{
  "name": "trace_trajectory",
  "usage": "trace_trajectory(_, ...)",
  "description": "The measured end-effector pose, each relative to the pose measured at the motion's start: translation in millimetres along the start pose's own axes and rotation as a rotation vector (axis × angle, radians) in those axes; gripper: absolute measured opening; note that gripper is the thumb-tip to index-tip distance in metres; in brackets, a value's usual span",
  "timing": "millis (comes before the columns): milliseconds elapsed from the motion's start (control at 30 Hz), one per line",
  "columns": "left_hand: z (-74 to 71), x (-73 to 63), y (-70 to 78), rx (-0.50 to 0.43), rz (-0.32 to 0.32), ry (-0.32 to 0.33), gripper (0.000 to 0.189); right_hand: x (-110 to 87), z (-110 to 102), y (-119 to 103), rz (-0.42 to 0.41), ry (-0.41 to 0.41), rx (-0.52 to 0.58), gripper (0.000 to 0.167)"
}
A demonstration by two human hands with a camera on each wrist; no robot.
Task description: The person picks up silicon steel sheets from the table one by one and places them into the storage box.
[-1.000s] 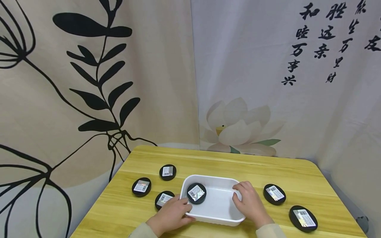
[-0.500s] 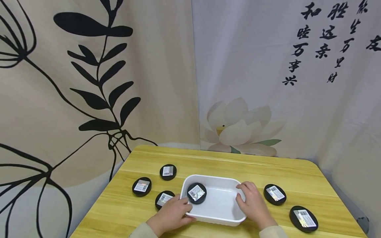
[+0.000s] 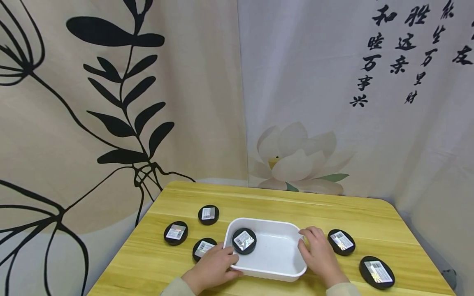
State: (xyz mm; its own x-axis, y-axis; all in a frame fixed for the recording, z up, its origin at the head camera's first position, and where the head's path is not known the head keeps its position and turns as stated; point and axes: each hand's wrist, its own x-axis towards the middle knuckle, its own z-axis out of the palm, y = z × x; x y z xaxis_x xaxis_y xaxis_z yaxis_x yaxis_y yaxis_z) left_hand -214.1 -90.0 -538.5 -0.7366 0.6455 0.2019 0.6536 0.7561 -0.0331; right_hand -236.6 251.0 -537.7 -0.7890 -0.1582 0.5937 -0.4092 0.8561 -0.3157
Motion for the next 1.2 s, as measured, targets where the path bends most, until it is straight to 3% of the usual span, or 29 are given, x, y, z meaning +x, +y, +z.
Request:
trace_trajectory(633,0.3,-0.8,-0.4,0.007,0.008,0.012,0.040,-3.2,-12,15,0.103,-0.075,-0.028,0.025)
trace_trajectory(1200,-1.9,0.8,0.2,-0.015,-0.009,-0.021,0.040,-5.6,-17,27,0.076,-0.025,-0.062,0.028)
